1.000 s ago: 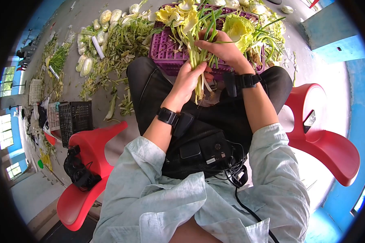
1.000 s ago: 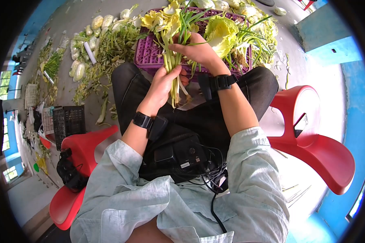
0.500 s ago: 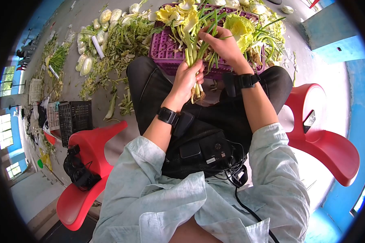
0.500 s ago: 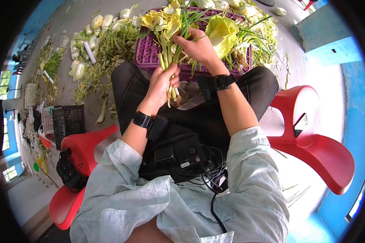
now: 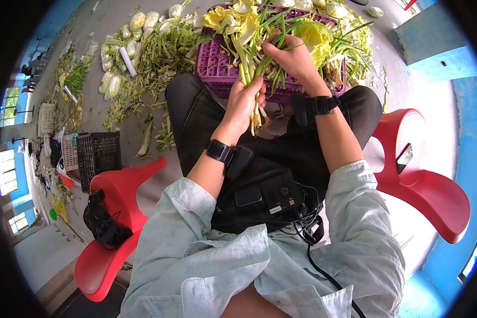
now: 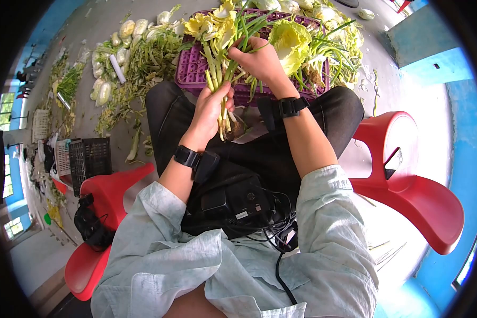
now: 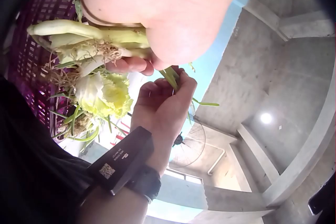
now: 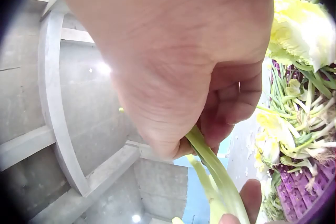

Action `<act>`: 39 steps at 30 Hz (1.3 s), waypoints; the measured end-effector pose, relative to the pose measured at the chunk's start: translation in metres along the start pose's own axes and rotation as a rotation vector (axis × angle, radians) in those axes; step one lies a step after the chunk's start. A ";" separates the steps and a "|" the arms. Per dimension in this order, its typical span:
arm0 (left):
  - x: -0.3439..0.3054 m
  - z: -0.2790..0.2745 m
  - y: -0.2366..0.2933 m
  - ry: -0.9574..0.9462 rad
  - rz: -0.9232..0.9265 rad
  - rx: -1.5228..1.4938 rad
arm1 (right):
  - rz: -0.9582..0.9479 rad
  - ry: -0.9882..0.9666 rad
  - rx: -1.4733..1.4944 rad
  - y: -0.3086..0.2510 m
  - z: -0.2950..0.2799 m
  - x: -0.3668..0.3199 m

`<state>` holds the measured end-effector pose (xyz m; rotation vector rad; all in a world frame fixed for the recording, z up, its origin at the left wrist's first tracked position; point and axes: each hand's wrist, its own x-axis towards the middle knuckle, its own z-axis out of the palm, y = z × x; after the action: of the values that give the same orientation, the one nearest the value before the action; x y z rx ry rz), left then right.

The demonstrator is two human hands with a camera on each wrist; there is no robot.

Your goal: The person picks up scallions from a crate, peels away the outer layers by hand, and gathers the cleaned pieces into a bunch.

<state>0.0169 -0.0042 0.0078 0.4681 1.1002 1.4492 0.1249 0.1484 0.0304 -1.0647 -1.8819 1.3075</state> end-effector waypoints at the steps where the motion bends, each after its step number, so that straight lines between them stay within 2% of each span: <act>1: 0.000 0.000 0.000 0.002 -0.012 0.004 | 0.012 0.006 0.030 0.001 0.000 0.000; 3: -0.001 0.001 0.004 -0.037 -0.044 -0.002 | 0.035 0.018 0.090 -0.001 0.001 -0.001; 4: -0.001 0.002 0.005 -0.056 -0.060 -0.006 | -0.014 0.021 0.161 0.000 0.001 0.000; 6: -0.002 0.003 0.005 -0.027 -0.027 0.012 | -0.112 0.026 0.302 0.001 0.002 0.002; 9: -0.001 -0.001 0.004 0.066 0.007 -0.034 | -0.120 0.085 0.716 -0.003 -0.003 0.004; 10: 0.001 -0.004 0.003 0.104 0.016 -0.061 | -0.054 0.084 0.776 -0.003 -0.009 0.004; 14: 0.010 -0.017 -0.004 0.187 -0.003 -0.248 | 0.061 0.150 0.597 0.026 -0.009 0.018; 17: 0.007 -0.010 -0.001 0.240 -0.020 -0.259 | 0.065 0.066 0.242 0.077 0.015 0.033; 19: 0.005 -0.008 0.001 0.261 -0.016 -0.254 | 0.077 -0.005 -0.169 0.090 0.029 0.027; 20: 0.006 -0.011 -0.001 0.251 -0.008 -0.249 | -0.041 -0.049 -0.253 0.105 0.039 0.022; 21: 0.005 -0.012 -0.001 0.260 -0.001 -0.242 | -0.044 -0.177 -0.383 0.116 0.045 0.022; 23: 0.005 -0.013 -0.002 0.274 0.012 -0.230 | -0.228 -0.168 -0.629 0.143 0.057 0.016; 26: 0.005 -0.016 -0.002 0.263 0.014 -0.232 | -0.037 -0.135 -0.758 0.147 0.057 0.011; 29: 0.005 -0.015 -0.002 0.265 0.007 -0.216 | -0.021 -0.238 -0.835 0.142 0.051 0.013; 32: 0.005 -0.014 -0.003 0.262 0.001 -0.223 | -0.109 -0.218 -0.901 0.147 0.052 0.009; 35: 0.005 -0.013 -0.003 0.263 -0.008 -0.214 | -0.229 -0.171 -0.802 0.150 0.052 0.007; 39: 0.006 -0.015 -0.005 0.264 -0.005 -0.201 | -0.163 -0.302 -0.850 0.141 0.054 0.005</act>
<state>0.0058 -0.0044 -0.0051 0.1344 1.1450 1.6305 0.1167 0.1549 -0.1204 -1.0913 -2.7991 0.5694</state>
